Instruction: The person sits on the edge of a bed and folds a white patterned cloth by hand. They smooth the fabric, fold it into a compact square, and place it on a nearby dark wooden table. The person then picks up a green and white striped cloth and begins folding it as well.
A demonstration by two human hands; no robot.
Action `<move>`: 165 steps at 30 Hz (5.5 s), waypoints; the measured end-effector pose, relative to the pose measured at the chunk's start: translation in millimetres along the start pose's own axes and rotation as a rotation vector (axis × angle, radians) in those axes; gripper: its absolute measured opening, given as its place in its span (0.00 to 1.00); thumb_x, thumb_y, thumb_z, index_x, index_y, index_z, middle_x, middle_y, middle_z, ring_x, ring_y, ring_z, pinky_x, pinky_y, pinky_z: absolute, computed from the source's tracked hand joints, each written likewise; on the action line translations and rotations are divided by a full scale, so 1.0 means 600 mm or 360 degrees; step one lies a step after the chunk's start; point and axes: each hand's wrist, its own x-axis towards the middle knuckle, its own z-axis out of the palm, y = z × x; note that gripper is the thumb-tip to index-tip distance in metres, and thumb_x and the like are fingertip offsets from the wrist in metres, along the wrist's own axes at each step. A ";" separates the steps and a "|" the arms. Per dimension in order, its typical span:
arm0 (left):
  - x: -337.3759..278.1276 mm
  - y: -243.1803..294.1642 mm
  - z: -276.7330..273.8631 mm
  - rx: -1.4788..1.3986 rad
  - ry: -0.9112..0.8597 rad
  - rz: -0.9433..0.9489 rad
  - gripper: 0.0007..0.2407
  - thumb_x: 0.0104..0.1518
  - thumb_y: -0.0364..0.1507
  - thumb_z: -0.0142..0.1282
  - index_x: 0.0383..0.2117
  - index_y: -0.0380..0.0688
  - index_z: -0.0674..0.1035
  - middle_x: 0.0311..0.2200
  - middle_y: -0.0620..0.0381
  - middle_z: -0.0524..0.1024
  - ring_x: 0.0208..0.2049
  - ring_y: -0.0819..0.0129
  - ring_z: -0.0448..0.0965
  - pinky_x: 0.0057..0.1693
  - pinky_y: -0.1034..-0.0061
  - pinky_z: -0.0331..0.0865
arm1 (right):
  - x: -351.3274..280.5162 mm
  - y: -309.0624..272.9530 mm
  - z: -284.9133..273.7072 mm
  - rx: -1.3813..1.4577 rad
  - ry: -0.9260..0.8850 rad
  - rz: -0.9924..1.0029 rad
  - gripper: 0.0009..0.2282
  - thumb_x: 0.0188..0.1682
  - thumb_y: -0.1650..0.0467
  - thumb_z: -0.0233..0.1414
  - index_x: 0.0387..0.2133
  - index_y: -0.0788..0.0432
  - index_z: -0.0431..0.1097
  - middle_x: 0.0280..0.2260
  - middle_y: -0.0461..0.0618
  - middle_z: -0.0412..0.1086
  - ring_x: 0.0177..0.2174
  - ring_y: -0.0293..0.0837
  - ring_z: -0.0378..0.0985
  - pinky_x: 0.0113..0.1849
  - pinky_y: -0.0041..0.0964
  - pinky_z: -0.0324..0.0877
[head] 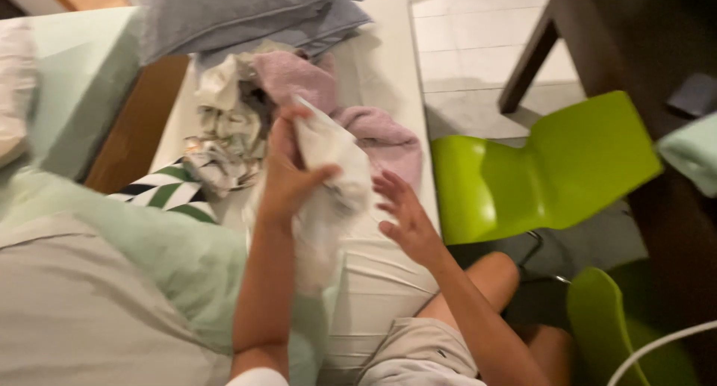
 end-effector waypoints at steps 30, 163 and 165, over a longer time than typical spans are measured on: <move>-0.094 -0.024 0.198 -0.0054 -0.0176 -0.0254 0.08 0.64 0.26 0.56 0.47 0.41 0.79 0.38 0.56 0.77 0.39 0.74 0.72 0.51 0.77 0.70 | -0.081 -0.127 -0.127 -0.1364 0.0412 -0.0320 0.14 0.47 0.70 0.61 0.46 0.61 0.73 0.38 0.57 0.73 0.39 0.54 0.78 0.44 0.48 0.72; -0.172 -0.128 0.125 -0.0974 -0.0199 -0.0716 0.26 0.57 0.18 0.55 0.64 0.42 0.62 0.50 0.47 0.75 0.46 0.62 0.81 0.48 0.73 0.80 | -0.071 -0.074 -0.003 -0.0686 0.0929 -0.0076 0.05 0.54 0.70 0.55 0.34 0.60 0.77 0.19 0.44 0.66 0.23 0.33 0.66 0.28 0.28 0.68; -0.173 -0.132 0.124 -0.0974 -0.0283 -0.0658 0.31 0.53 0.18 0.60 0.65 0.41 0.61 0.50 0.52 0.74 0.45 0.68 0.80 0.47 0.79 0.78 | -0.062 -0.084 0.004 -0.0679 0.1022 -0.0045 0.07 0.56 0.68 0.54 0.33 0.59 0.75 0.18 0.43 0.64 0.22 0.33 0.64 0.26 0.27 0.65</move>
